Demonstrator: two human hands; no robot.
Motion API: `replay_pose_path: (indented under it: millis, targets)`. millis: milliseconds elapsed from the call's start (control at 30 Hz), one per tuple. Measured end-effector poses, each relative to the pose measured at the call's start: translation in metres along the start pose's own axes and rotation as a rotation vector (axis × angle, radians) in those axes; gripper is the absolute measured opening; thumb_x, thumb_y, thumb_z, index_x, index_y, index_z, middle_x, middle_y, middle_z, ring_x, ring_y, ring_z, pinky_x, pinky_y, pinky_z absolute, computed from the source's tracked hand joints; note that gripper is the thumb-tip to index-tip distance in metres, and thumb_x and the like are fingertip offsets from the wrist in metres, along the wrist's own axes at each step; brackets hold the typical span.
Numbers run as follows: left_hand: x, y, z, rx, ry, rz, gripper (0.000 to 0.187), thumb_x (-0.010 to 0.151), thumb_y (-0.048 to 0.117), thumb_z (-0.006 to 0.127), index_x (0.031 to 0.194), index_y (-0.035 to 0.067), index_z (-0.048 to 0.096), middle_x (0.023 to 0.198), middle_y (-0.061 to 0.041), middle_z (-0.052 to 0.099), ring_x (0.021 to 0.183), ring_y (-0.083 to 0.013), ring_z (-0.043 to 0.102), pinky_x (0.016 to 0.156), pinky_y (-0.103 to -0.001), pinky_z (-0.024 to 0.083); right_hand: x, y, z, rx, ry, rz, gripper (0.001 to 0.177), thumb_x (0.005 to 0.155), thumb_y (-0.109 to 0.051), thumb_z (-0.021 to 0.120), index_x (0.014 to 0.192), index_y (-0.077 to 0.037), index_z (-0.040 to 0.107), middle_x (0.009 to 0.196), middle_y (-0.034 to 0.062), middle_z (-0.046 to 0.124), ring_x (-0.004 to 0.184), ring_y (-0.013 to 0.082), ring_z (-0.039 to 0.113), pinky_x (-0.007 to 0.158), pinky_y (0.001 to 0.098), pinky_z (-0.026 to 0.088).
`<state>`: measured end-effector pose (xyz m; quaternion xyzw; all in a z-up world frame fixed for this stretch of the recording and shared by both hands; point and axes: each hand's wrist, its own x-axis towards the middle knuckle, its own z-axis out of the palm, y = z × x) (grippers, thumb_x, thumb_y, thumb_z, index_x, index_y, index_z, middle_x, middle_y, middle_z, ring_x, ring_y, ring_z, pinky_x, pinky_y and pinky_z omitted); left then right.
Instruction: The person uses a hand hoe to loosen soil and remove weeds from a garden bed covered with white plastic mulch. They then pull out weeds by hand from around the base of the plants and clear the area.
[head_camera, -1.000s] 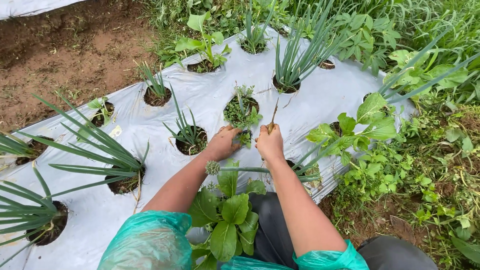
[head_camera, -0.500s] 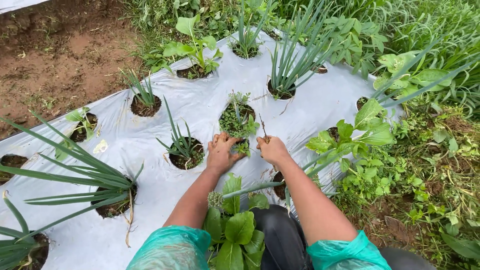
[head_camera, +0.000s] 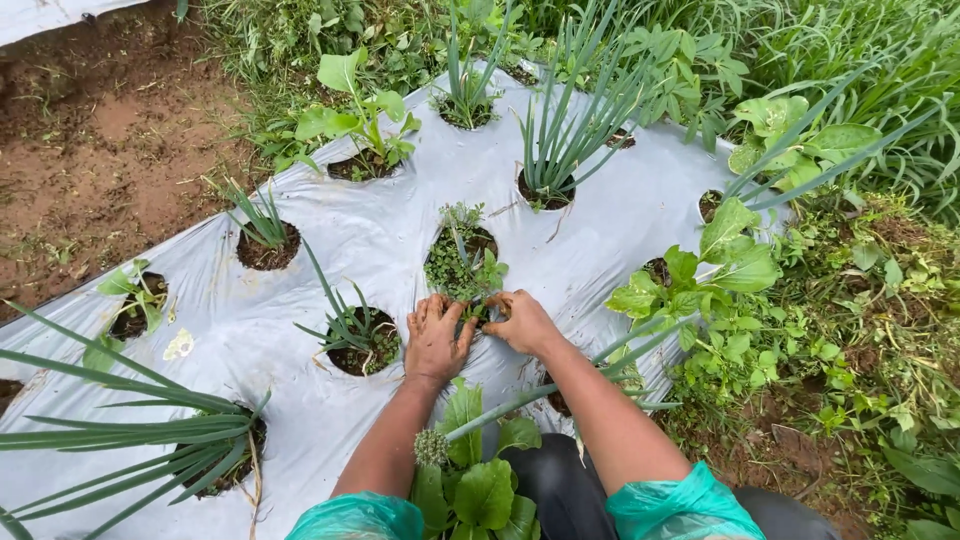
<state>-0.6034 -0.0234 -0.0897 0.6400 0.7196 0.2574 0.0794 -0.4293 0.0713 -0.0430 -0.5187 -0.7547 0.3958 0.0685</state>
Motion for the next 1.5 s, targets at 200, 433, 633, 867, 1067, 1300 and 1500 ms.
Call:
replay_pose_path:
  millis: [200,433,633,867,1067,1300,1500]
  targets:
    - [0.003,-0.011,0.016,0.03,-0.101,-0.056,0.04,0.103,0.057,0.04,0.128,0.03,0.058,0.125,-0.007,0.051,0.133,-0.0341,0.047,0.112,-0.057,0.037,-0.002,-0.016,0.0,-0.068,-0.015,-0.045,0.029,0.084,-0.03,0.077,0.107,-0.013,0.073,0.114,0.0164,0.062,0.103,0.0459,0.067,0.09,0.0566,0.057]
    - [-0.001,-0.002,0.015,0.119,-0.05,-0.033,0.048,0.103,0.061,0.037,0.123,0.023,0.057,0.123,-0.01,0.053,0.126,-0.034,0.05,0.107,-0.052,0.04,0.018,0.018,0.02,-0.098,0.001,-0.06,0.01,0.087,-0.022,0.07,0.093,-0.016,0.074,0.109,0.013,0.061,0.095,0.0461,0.069,0.084,0.0587,0.058]
    - [0.0,0.002,0.017,0.155,-0.068,-0.045,0.06,0.096,0.071,0.041,0.129,0.023,0.056,0.126,-0.011,0.052,0.127,-0.0359,0.049,0.108,-0.051,0.037,0.023,0.025,0.023,-0.081,-0.04,-0.027,0.014,0.09,-0.019,0.068,0.1,-0.015,0.076,0.113,0.0122,0.061,0.104,0.0461,0.069,0.092,0.0621,0.057]
    - [0.004,0.011,0.008,0.153,-0.053,-0.013,0.06,0.092,0.073,0.05,0.123,0.022,0.056,0.115,-0.007,0.051,0.118,-0.0328,0.051,0.101,-0.047,0.039,0.026,0.029,0.024,-0.049,-0.065,-0.012,0.017,0.092,-0.017,0.067,0.105,-0.014,0.077,0.117,0.0127,0.061,0.107,0.0471,0.068,0.095,0.0638,0.055]
    - [0.004,0.0,0.016,0.157,-0.026,0.025,0.056,0.092,0.072,0.051,0.126,0.026,0.056,0.112,-0.006,0.049,0.115,-0.0313,0.052,0.099,-0.046,0.039,0.012,0.011,0.014,0.011,0.009,0.051,0.016,0.093,-0.021,0.067,0.097,-0.008,0.076,0.111,0.0136,0.062,0.109,0.0467,0.068,0.096,0.0605,0.054]
    - [0.003,-0.008,0.028,0.151,-0.041,0.031,0.045,0.094,0.063,0.05,0.129,0.036,0.054,0.114,-0.003,0.048,0.114,-0.0294,0.051,0.098,-0.046,0.039,0.017,0.018,0.015,0.179,0.044,0.073,0.031,0.093,-0.031,0.069,0.089,0.0,0.07,0.102,0.0194,0.068,0.108,0.0482,0.066,0.095,0.058,0.053]
    - [0.002,-0.007,0.028,0.099,-0.001,0.006,0.025,0.089,0.049,0.061,0.104,0.029,0.06,0.116,0.0,0.05,0.119,-0.0274,0.049,0.099,-0.047,0.036,0.028,0.027,0.023,0.255,0.108,0.188,0.034,0.086,-0.044,0.077,0.083,-0.01,0.075,0.073,0.0075,0.073,0.092,0.0342,0.073,0.085,0.0463,0.055]
